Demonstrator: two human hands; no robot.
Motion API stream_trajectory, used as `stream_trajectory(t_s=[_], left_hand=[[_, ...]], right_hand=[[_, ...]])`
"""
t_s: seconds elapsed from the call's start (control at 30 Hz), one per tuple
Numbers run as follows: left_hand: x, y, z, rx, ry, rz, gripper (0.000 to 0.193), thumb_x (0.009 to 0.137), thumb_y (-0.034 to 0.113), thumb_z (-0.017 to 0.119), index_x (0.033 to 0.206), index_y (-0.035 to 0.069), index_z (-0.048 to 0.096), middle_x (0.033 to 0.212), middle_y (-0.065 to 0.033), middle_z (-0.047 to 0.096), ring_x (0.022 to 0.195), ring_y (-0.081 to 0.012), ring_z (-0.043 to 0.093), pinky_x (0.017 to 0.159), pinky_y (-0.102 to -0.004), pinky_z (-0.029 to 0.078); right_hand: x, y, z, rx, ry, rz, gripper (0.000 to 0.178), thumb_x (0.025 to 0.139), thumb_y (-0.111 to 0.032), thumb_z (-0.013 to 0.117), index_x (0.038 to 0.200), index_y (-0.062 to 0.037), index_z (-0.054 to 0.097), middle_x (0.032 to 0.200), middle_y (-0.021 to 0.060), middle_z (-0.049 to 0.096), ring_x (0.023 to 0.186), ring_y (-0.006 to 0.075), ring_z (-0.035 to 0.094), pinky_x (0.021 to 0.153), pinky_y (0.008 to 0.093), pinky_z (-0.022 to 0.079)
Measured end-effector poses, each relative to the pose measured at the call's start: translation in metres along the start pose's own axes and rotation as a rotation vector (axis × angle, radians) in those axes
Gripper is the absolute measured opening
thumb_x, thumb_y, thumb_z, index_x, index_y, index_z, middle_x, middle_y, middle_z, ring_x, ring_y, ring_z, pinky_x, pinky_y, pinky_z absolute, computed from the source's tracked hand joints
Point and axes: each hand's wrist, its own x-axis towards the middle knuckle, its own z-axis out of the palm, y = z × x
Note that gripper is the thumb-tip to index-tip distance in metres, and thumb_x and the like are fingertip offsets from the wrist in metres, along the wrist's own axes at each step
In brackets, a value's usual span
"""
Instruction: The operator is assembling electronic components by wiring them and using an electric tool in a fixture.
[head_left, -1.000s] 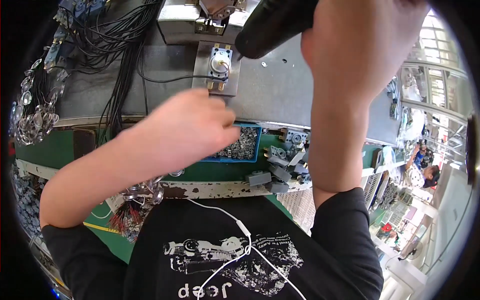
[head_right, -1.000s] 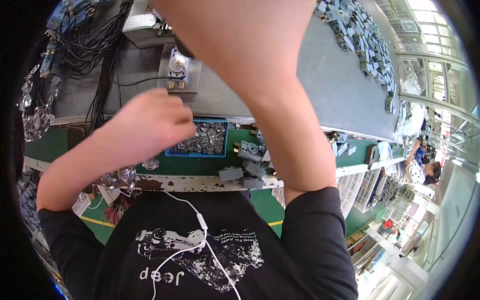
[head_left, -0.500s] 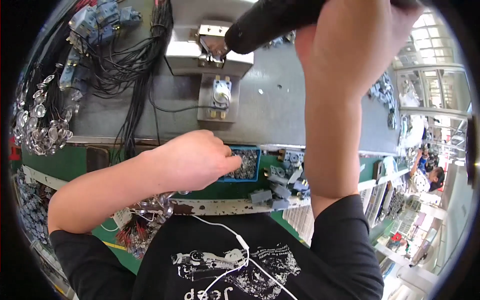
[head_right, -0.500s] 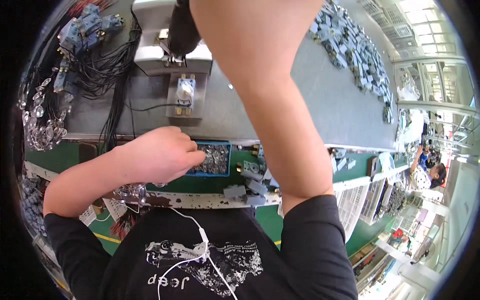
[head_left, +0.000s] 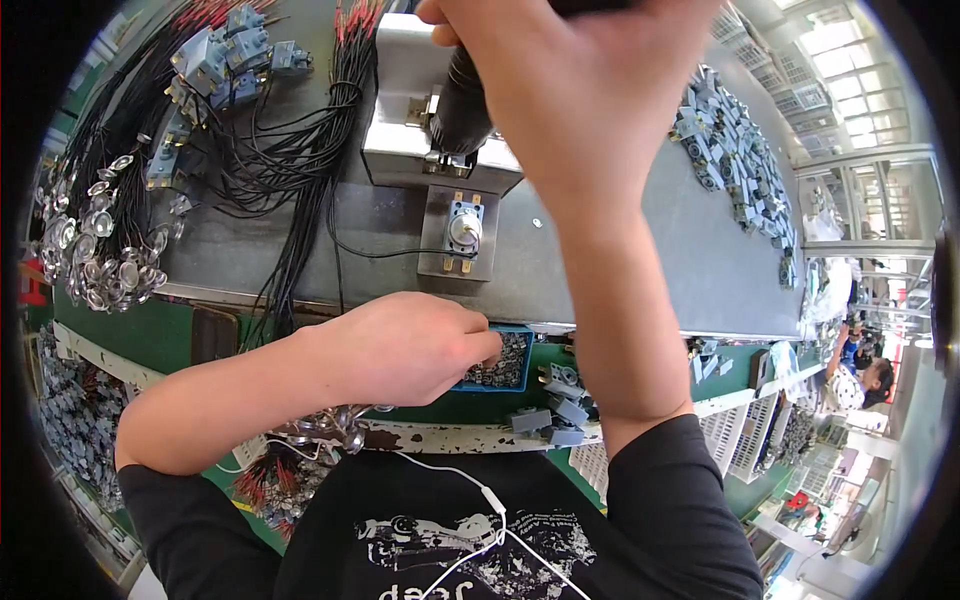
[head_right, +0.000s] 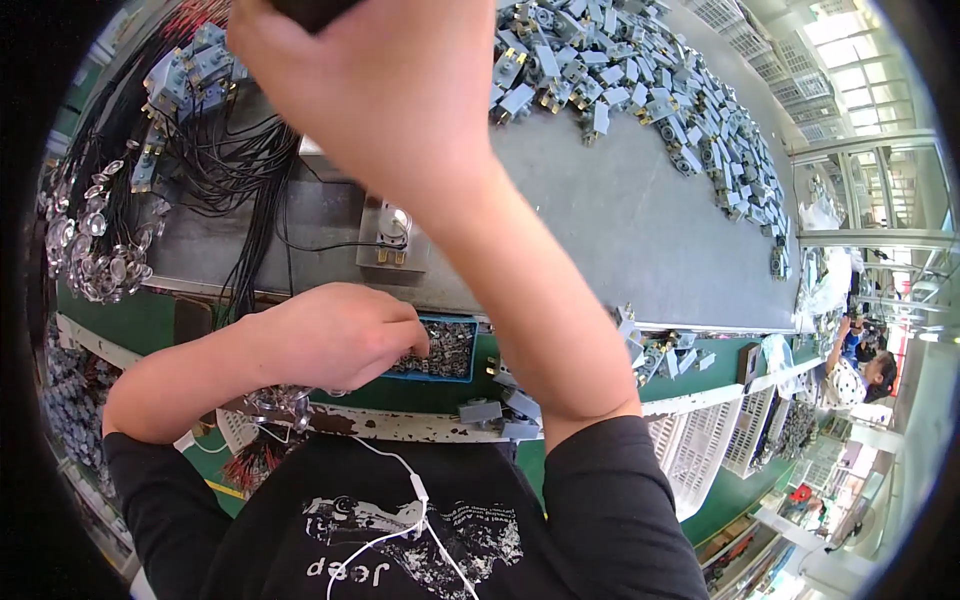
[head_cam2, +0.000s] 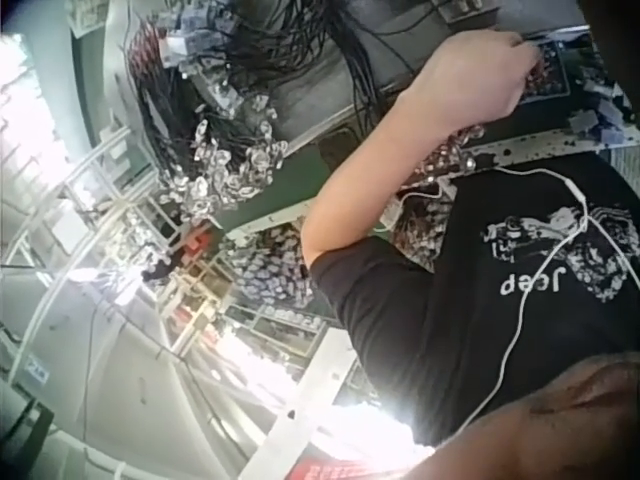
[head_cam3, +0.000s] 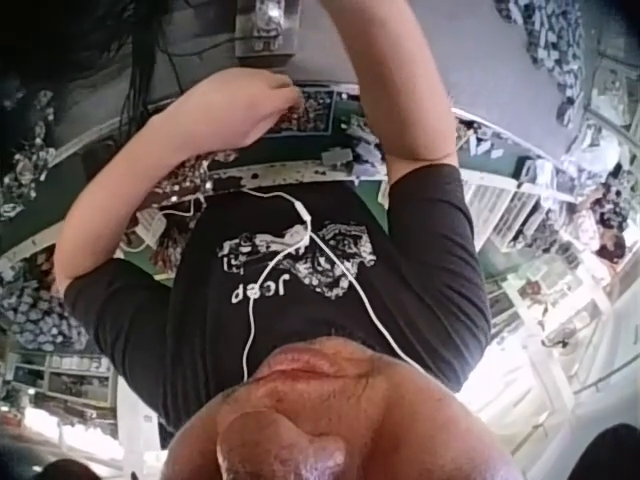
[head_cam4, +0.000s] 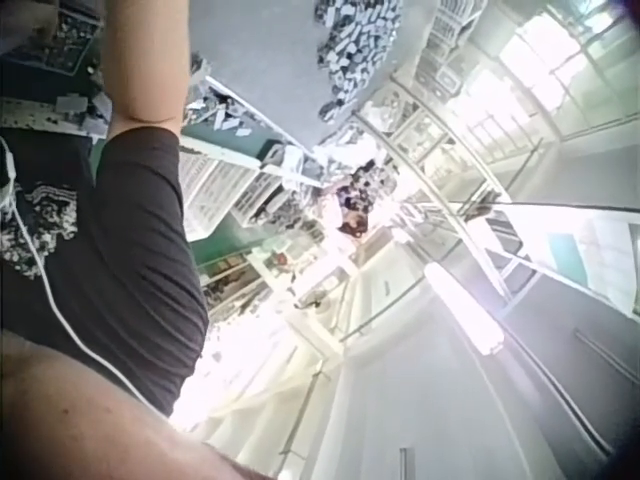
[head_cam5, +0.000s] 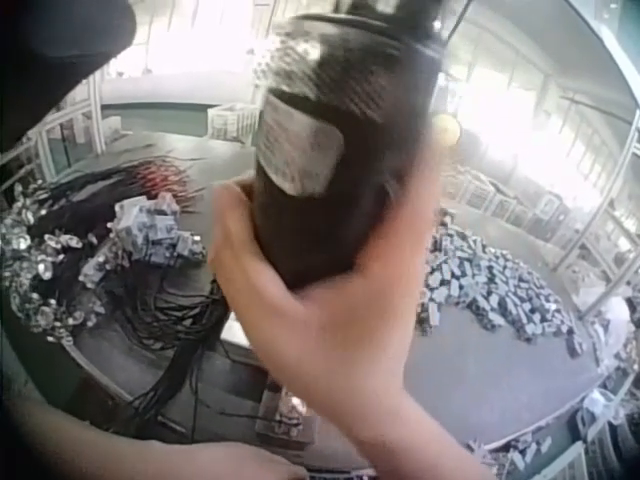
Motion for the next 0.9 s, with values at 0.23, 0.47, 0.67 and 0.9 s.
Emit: stream_trajectory(t_s=[0.23, 0.47, 0.67, 0.9], left_hand=[[-0.009, 0.0, -0.04, 0.243, 0.508, -0.154, 0.011, 0.084, 0.009, 0.069, 0.095, 0.006, 0.066, 0.076, -0.0091, 0.068, 0.078, -0.031, 0.067, 0.073, -0.0424, 0.053], [0.002, -0.018, -0.026, 0.374, 0.525, -0.203, 0.011, 0.085, 0.009, 0.072, 0.092, 0.008, 0.063, 0.097, -0.0056, 0.062, 0.098, -0.0258, 0.062, 0.084, -0.0396, 0.046], [0.001, -0.025, -0.02, 0.305, 0.52, -0.213, 0.018, 0.085, 0.01, 0.075, 0.095, 0.007, 0.061, 0.102, -0.0068, 0.06, 0.097, -0.028, 0.062, 0.085, -0.0415, 0.047], [0.004, -0.025, -0.017, 0.167, 0.53, -0.308, 0.028, 0.084, 0.012, 0.078, 0.106, 0.008, 0.06, 0.106, -0.0082, 0.06, 0.099, -0.0323, 0.062, 0.086, -0.0429, 0.049]], right_hand=[[-0.001, -0.013, -0.008, 0.138, 0.054, 0.345, 0.056, 0.088, 0.001, 0.078, 0.132, -0.0039, 0.044, 0.09, 0.0061, 0.067, 0.066, 0.0132, 0.066, 0.056, 0.0251, 0.055], [-0.004, -0.037, -0.043, 0.013, 0.104, 0.506, 0.029, 0.089, -0.001, 0.079, 0.111, -0.0005, 0.06, 0.085, 0.0072, 0.069, 0.062, 0.0129, 0.065, 0.054, 0.0263, 0.054], [-0.026, -0.05, -0.043, -0.002, 0.083, 0.549, 0.027, 0.089, -0.001, 0.079, 0.109, -0.0002, 0.062, 0.084, 0.0072, 0.069, 0.062, 0.0127, 0.065, 0.055, 0.0262, 0.054], [-0.032, -0.044, -0.041, -0.008, 0.051, 0.571, 0.024, 0.089, -0.001, 0.079, 0.108, 0.0003, 0.063, 0.084, 0.0071, 0.069, 0.062, 0.0125, 0.065, 0.055, 0.0261, 0.053]])
